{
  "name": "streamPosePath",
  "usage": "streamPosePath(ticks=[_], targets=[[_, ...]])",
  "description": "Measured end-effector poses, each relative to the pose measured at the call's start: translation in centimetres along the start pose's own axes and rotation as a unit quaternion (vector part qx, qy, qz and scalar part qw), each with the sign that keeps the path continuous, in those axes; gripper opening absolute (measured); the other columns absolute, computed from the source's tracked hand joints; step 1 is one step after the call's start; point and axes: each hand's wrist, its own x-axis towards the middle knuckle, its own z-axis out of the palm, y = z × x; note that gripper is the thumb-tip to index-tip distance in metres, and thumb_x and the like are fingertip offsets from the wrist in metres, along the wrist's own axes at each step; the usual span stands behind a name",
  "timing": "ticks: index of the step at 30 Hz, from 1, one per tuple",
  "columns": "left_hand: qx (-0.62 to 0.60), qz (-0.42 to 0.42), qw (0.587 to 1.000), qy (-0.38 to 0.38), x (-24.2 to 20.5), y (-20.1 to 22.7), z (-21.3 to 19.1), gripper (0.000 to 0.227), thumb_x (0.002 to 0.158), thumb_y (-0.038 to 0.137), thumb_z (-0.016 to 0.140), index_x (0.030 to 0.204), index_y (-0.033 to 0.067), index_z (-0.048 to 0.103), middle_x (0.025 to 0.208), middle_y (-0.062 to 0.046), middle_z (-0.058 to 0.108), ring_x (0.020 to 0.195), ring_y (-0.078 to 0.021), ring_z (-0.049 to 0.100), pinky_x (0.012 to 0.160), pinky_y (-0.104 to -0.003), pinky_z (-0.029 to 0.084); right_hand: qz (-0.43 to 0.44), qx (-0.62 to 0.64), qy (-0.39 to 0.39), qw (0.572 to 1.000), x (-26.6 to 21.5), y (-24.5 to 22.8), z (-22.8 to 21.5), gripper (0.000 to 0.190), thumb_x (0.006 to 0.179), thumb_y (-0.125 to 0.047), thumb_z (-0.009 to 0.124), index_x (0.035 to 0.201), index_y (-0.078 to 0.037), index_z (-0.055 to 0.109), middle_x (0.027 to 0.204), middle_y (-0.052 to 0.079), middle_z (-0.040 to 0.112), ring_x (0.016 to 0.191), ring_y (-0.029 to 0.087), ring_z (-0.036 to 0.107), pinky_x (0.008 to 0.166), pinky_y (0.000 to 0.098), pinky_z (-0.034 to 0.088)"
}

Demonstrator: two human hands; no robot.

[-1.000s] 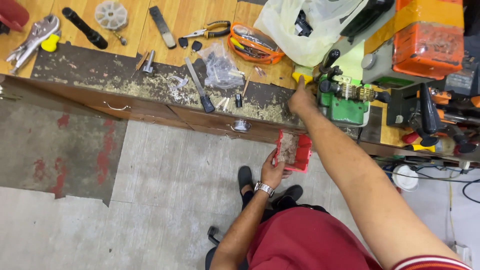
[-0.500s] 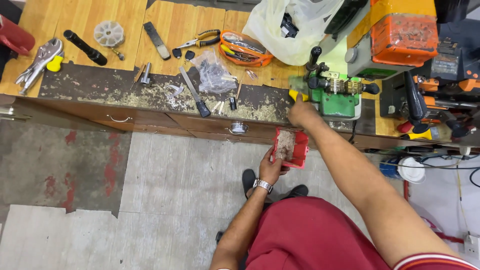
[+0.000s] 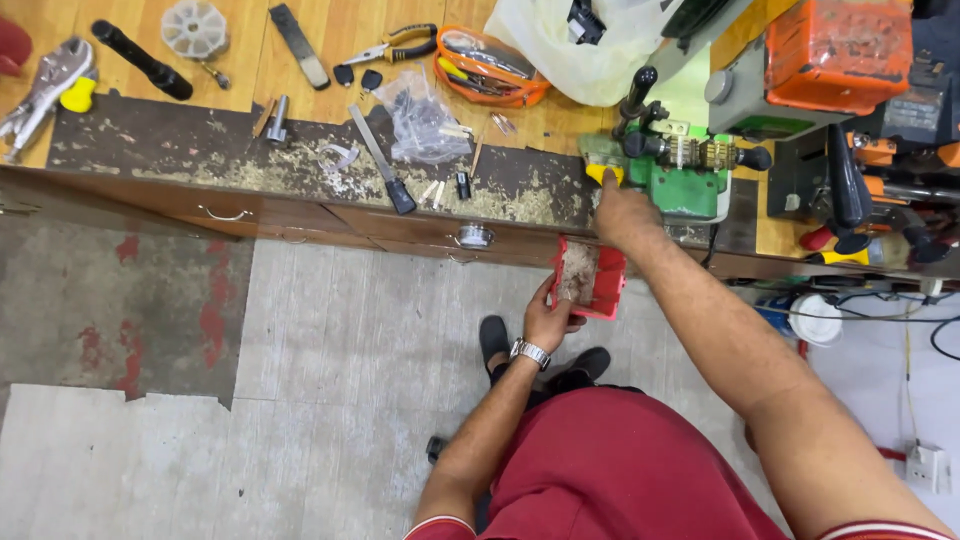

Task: Cleaning metal shavings from a locksmith workbench using a brush and scraper, and organizing tools like pliers and wrenches.

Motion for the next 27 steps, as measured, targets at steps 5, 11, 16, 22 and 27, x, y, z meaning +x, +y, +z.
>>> streamPosePath(ticks=[5,11,16,22,27], targets=[[-0.004,0.01,1.0,-0.003,-0.4,0.0,0.3,0.072,0.087,0.005,0.053,0.156,0.0108,0.039,0.094,-0.038,0.069,0.077,-0.0372,0.076,0.068,-0.035,0.067,-0.027,-0.037,-0.039,0.998,-6.1,1.0,0.4,0.069,0.094,-0.019,0.05,0.16,-0.005,0.034,0.125,0.036,0.066,0.12,0.051,0.065,0.096,0.0618,0.053],[0.0,0.005,1.0,-0.002,-0.4,0.3,-0.1,0.073,0.087,0.005,0.054,0.157,0.011,0.036,0.095,-0.034,0.071,0.076,-0.0343,0.077,0.066,-0.034,0.067,-0.01,-0.058,-0.076,0.995,-12.6,0.7,-5.1,0.059,0.098,-0.035,0.048,0.152,-0.012,0.05,0.125,0.031,0.07,0.121,0.046,0.066,0.102,0.0535,0.054],[0.058,0.004,0.998,0.026,-1.8,2.5,1.1,0.067,0.088,0.011,0.059,0.154,0.0152,0.044,0.109,-0.04,0.067,0.085,-0.0407,0.075,0.067,-0.04,0.068,-0.03,0.047,-0.038,0.998,-8.7,0.8,-2.8,0.063,0.098,-0.029,0.048,0.159,-0.012,0.04,0.132,0.034,0.064,0.124,0.046,0.063,0.104,0.0539,0.053],[0.031,-0.003,0.999,0.014,0.0,0.7,0.4,0.066,0.091,0.009,0.054,0.156,0.0135,0.04,0.101,-0.038,0.069,0.079,-0.0387,0.076,0.067,-0.037,0.068,-0.041,0.061,-0.055,0.996,-13.0,2.0,-5.2,0.061,0.095,-0.031,0.046,0.154,-0.015,0.047,0.126,0.031,0.068,0.117,0.045,0.068,0.098,0.0553,0.057],[0.032,-0.016,0.999,0.025,0.3,-0.8,0.3,0.068,0.091,0.009,0.054,0.156,0.0145,0.04,0.105,-0.04,0.067,0.082,-0.0411,0.075,0.069,-0.039,0.068,-0.086,0.013,0.05,0.995,-3.3,1.6,1.5,0.054,0.095,-0.024,0.043,0.148,-0.012,0.05,0.115,0.028,0.069,0.103,0.046,0.072,0.084,0.0598,0.059]])
